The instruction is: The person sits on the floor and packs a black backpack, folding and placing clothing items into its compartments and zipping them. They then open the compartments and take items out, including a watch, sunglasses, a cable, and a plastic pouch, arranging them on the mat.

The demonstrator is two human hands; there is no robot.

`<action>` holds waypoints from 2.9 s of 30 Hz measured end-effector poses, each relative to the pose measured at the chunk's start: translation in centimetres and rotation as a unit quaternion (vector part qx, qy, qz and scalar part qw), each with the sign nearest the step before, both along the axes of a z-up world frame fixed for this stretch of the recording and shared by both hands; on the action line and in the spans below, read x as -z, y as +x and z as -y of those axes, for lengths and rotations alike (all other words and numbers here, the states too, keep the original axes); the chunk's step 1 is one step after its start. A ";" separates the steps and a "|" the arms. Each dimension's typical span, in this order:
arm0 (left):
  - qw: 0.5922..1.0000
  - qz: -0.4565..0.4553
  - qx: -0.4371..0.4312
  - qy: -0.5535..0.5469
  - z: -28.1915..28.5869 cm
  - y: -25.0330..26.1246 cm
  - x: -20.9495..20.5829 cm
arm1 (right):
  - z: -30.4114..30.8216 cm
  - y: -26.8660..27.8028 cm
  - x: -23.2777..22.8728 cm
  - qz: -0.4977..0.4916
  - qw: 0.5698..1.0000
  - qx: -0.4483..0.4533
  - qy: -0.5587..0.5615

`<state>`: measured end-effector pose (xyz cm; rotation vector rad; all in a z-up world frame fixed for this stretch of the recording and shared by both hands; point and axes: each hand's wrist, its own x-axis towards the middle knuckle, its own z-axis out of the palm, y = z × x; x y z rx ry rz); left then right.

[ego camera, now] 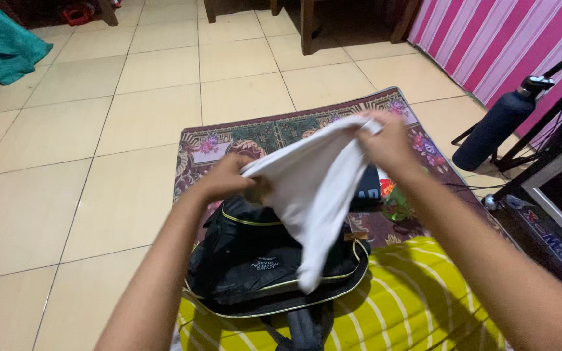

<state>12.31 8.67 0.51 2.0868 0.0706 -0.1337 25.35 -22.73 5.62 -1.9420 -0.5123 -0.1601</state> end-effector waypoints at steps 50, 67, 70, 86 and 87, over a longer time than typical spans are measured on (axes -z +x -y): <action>0.829 -0.193 -0.435 -0.293 -18.9 -10.4 20.5 | -0.5 8.9 26.4 -0.403 0.905 -0.102 0.093; 0.970 -0.090 -0.216 0.066 -19.6 1.5 25.0 | -4.2 14.6 28.0 -0.217 0.951 -0.127 -0.177; 0.981 -0.102 -0.165 -0.008 -16.1 6.9 26.4 | -8.0 15.4 30.1 -0.251 0.940 -0.203 -0.112; 0.959 0.178 -0.079 0.204 -12.8 7.7 17.0 | -7.1 15.9 28.9 -0.073 0.974 -0.150 -0.152; 0.956 0.198 -0.061 0.209 -12.6 6.6 16.2 | -5.7 15.5 28.3 -0.082 0.977 -0.150 -0.130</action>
